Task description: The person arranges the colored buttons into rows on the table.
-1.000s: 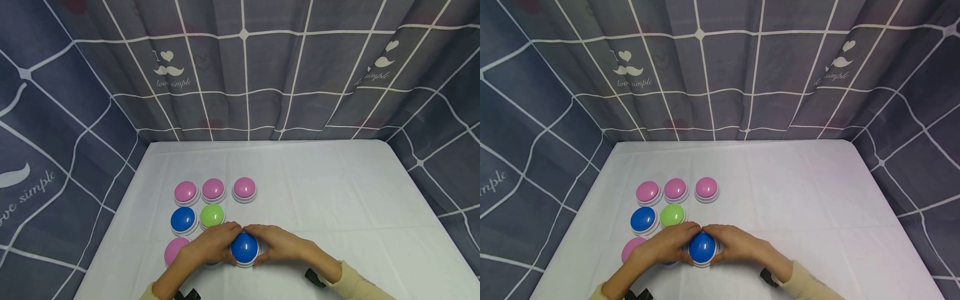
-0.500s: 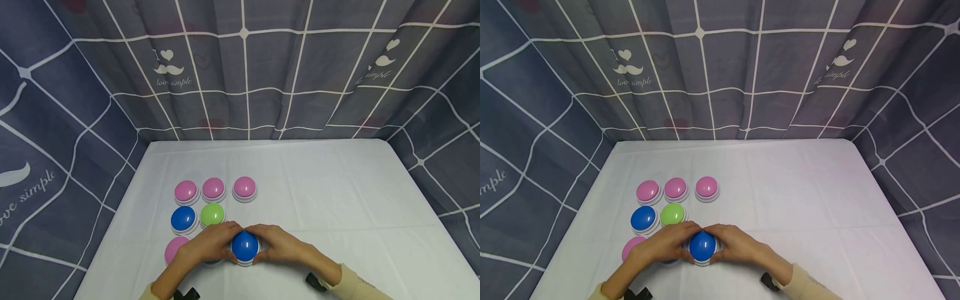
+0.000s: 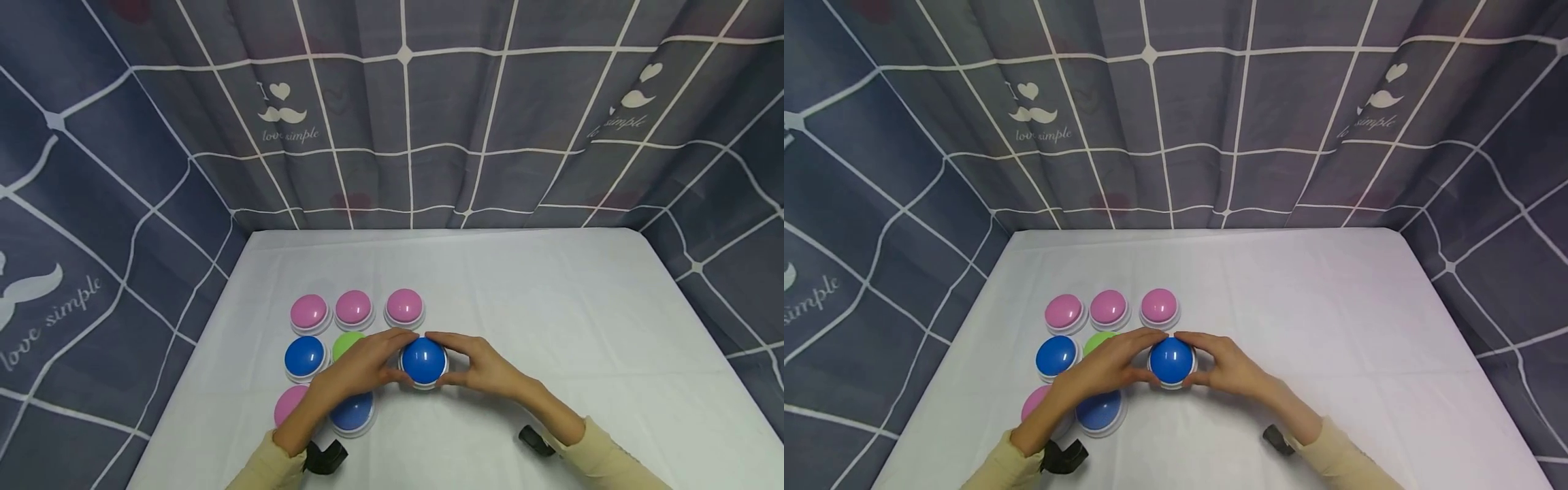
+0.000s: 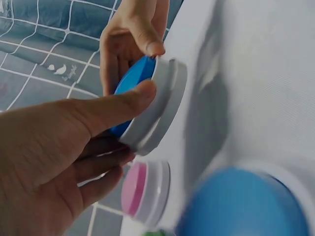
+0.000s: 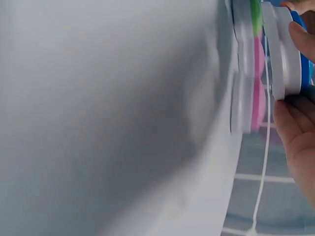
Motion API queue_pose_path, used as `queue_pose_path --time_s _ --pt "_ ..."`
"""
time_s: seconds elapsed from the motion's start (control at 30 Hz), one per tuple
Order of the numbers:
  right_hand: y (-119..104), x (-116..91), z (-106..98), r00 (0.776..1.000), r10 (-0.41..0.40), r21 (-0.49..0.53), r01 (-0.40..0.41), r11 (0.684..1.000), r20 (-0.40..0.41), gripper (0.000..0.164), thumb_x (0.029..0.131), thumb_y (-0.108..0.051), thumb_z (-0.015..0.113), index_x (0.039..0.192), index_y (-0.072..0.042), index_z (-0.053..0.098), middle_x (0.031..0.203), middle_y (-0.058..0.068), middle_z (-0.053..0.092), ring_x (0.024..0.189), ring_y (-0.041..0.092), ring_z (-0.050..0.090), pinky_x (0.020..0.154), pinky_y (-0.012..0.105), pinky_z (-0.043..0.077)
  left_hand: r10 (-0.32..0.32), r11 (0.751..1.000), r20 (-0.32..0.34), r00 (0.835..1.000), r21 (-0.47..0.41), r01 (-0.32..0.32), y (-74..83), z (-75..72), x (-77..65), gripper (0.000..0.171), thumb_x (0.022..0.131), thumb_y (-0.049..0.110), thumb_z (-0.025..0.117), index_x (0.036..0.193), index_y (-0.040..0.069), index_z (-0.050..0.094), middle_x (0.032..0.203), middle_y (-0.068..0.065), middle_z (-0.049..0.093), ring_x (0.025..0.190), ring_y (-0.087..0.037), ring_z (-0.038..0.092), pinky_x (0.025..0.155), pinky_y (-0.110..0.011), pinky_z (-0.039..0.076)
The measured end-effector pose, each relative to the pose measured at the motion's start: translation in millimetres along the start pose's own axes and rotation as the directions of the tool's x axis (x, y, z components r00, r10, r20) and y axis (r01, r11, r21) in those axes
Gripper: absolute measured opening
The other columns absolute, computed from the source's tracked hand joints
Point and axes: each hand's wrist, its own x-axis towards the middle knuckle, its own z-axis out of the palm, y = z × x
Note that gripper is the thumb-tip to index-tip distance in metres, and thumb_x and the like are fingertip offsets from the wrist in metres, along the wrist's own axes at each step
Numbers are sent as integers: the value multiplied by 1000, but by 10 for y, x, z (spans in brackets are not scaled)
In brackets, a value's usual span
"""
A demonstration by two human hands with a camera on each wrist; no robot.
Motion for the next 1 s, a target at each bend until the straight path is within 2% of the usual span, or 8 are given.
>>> queue_pose_path --time_s 0.17,0.4,0.57,0.73,0.87,1.0 --pt "81 40 -257 998 64 49 -64 997 3 74 81 -19 84 144 -4 49 143 10 53 129 33 52 101 50 46 19 1000 -32 999 16 -19 18 -24 277 74 83 36 80 145 10 49 143 -6 54 131 -24 51 101 -43 48" --pt "336 144 -543 997 74 101 -76 992 24 73 81 -19 84 143 0 49 142 17 53 129 39 51 102 52 44 62 995 41 997 70 -65 -58 -101 758 70 84 33 81 141 6 52 137 -7 57 127 -19 53 103 -33 46" --pt "488 250 -662 994 100 93 -104 990 43 72 81 -14 83 142 2 49 142 19 52 130 40 49 104 51 42 54 995 63 997 77 -59 -125 -132 1001 69 83 32 82 139 4 54 133 -7 59 122 -18 56 103 -30 45" --pt "598 326 -727 990 137 99 -141 985 45 73 80 -11 84 142 3 49 143 20 51 130 41 47 105 51 41 56 996 70 996 69 -61 -203 -139 1166 68 82 29 83 138 3 55 129 -8 60 118 -19 57 102 -31 46" --pt "668 348 -733 989 139 94 -143 985 53 71 81 -9 83 142 5 48 143 23 50 130 44 47 104 53 41 62 997 90 994 44 -66 -252 -109 1236 67 83 26 83 139 1 53 129 -9 59 119 -20 56 103 -30 44" --pt "715 370 -734 986 150 83 -155 984 67 72 81 -11 82 142 5 48 143 24 49 130 43 47 104 51 42 35 998 107 994 48 -41 -291 -76 1281 68 84 27 82 140 2 53 130 -8 58 120 -19 55 104 -28 43"
